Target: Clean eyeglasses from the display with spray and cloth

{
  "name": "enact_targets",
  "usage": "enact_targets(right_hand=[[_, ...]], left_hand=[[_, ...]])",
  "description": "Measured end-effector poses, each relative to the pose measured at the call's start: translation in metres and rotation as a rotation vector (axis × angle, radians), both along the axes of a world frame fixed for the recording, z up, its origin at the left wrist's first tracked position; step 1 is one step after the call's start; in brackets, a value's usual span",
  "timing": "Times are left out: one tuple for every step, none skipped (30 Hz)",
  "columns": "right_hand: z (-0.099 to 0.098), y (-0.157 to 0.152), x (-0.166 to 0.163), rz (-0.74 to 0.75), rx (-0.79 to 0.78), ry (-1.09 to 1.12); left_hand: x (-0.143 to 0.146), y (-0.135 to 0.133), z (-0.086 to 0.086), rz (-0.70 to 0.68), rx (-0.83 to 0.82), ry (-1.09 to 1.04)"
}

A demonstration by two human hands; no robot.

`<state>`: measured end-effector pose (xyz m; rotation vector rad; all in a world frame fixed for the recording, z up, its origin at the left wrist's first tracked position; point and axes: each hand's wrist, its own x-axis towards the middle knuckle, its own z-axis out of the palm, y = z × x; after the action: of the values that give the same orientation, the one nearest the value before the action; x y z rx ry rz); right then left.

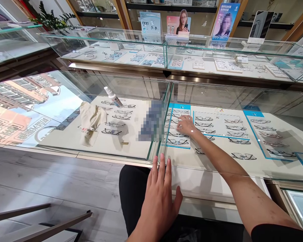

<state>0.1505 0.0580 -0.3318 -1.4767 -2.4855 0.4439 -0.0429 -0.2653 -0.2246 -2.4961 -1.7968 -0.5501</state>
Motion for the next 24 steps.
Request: enact_targets(right_hand=[[0.003,-0.002,0.0,0.033,-0.016,-0.004],[0.005,-0.004,-0.001,0.066,-0.034,-0.009],[0.007,-0.006,-0.001,0.095,-0.049,-0.016],[0.008,-0.008,-0.001,0.119,-0.061,-0.024],[0.009,-0.009,-0.002,0.134,-0.069,-0.032],[0.01,-0.011,-0.003,0.145,-0.072,-0.039],[0.01,-0.012,-0.003,0.151,-0.072,-0.046],[0.011,-0.013,-0.004,0.155,-0.071,-0.052],[0.011,-0.014,-0.004,0.156,-0.07,-0.057],[0.011,-0.014,-0.005,0.156,-0.071,-0.061],[0.011,-0.014,-0.005,0.155,-0.071,-0.065],[0.01,-0.014,-0.005,0.153,-0.071,-0.068],[0.01,-0.014,-0.005,0.15,-0.07,-0.07],[0.01,-0.013,-0.005,0.146,-0.07,-0.07],[0.01,-0.013,-0.004,0.142,-0.07,-0.07],[0.011,-0.013,-0.003,0.138,-0.071,-0.069],[0.011,-0.012,-0.002,0.135,-0.071,-0.067],[0.013,-0.012,-0.002,0.132,-0.07,-0.064],[0.014,-0.013,-0.002,0.13,-0.064,-0.058],[0.016,-0.014,-0.002,0.126,-0.053,-0.05],[0.019,-0.017,-0.004,0.122,-0.037,-0.039],[0.021,-0.021,-0.007,0.114,-0.015,-0.025],[0.024,-0.027,-0.012,0.103,0.009,-0.015],[0.026,-0.035,-0.018,0.089,0.04,0.006]], left_hand=[[0.0,0.0,0.0,-0.001,0.0,0.0],[0.0,0.0,0.0,-0.001,-0.001,-0.002],[-0.001,0.0,0.0,-0.002,-0.002,-0.004],[-0.001,0.0,0.0,-0.003,-0.005,-0.007],[-0.001,0.0,0.0,-0.004,-0.007,-0.009],[-0.001,0.0,0.0,-0.005,-0.007,-0.009],[-0.002,0.0,0.0,-0.005,-0.007,-0.007],[-0.002,0.0,0.0,-0.005,-0.005,-0.004],[-0.002,0.0,0.0,-0.005,-0.002,0.0],[-0.002,0.0,0.0,-0.005,0.0,0.001],[-0.002,0.0,-0.001,-0.006,0.003,0.001],[-0.002,0.0,-0.001,-0.006,0.005,-0.002],[-0.001,0.0,-0.002,-0.005,0.004,-0.006],[-0.001,0.0,-0.002,-0.004,0.003,-0.01],[-0.001,0.0,-0.002,-0.002,0.002,-0.014],[-0.001,0.0,-0.003,0.001,0.001,-0.017],[-0.001,0.0,-0.003,0.002,0.001,-0.019],[-0.001,0.0,-0.003,0.003,0.002,-0.02],[-0.001,0.0,-0.003,0.004,0.004,-0.021],[-0.001,0.0,-0.004,0.004,0.007,-0.02],[-0.001,0.001,-0.004,0.003,0.01,-0.018],[-0.001,0.001,-0.003,0.002,0.013,-0.016],[-0.001,0.001,-0.003,0.002,0.016,-0.011],[-0.001,0.001,-0.003,0.002,0.016,-0.005]])
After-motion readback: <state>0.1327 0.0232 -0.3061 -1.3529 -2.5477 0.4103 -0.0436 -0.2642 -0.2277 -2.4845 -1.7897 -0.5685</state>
